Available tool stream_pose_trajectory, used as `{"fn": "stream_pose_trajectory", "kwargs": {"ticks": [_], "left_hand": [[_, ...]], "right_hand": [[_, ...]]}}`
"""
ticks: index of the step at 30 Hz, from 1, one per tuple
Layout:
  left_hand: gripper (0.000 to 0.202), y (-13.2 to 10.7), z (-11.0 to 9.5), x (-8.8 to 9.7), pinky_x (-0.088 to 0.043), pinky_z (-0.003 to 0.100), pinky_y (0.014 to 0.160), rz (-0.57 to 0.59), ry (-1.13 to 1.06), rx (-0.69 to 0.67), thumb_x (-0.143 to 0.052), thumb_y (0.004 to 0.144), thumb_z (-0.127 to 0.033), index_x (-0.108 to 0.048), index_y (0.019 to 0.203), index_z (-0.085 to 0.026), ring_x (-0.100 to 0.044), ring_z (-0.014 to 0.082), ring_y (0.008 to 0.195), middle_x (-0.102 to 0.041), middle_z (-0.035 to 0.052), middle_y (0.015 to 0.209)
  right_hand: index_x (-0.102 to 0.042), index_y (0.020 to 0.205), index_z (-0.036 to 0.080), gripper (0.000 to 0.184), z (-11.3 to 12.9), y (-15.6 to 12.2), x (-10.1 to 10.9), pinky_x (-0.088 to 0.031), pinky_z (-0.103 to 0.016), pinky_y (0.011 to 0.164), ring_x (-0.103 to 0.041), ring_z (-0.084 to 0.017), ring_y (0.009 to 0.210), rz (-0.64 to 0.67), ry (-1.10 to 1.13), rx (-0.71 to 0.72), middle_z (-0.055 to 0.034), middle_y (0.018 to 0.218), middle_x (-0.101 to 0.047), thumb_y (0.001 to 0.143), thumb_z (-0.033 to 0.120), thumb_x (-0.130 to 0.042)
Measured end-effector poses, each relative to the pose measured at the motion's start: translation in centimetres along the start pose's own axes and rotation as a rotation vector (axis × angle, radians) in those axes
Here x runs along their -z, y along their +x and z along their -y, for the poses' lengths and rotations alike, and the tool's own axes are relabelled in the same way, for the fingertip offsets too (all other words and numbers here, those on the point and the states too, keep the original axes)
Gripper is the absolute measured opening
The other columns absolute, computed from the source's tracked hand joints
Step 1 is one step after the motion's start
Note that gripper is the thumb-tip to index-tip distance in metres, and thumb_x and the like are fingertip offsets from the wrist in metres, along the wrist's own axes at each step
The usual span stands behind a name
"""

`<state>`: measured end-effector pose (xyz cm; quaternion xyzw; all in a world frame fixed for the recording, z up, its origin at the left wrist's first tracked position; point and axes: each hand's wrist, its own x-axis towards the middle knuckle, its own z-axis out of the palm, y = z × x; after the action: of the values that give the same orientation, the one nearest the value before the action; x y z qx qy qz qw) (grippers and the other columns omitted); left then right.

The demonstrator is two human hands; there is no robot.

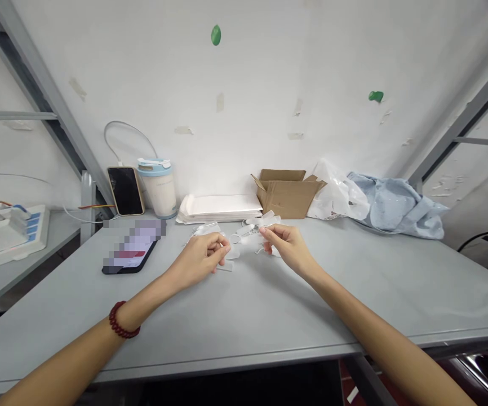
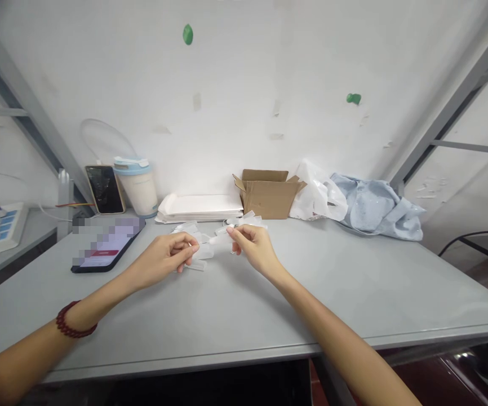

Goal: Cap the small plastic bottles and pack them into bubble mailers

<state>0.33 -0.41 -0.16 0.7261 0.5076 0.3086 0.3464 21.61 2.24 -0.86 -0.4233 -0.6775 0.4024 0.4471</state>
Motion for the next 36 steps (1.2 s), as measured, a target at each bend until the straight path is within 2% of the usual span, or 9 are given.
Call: {"fn": "stream_pose_trajectory", "kwargs": {"ticks": [36], "left_hand": [[0.021, -0.14, -0.42, 0.06, -0.043, 0.023, 0.050, 0.014, -0.012, -0.027, -0.048, 0.081, -0.037, -0.054, 0.080, -0.017, -0.052, 0.0116, 0.047, -0.055, -0.0021, 0.060]], "right_hand": [[-0.047, 0.052, 0.017, 0.046, 0.10, 0.00, 0.04, -0.033, -0.024, 0.055, -0.041, -0.010, 0.052, 0.035, -0.066, 0.001, 0.0023, 0.050, -0.047, 0.083, 0.051, -0.047]]}}
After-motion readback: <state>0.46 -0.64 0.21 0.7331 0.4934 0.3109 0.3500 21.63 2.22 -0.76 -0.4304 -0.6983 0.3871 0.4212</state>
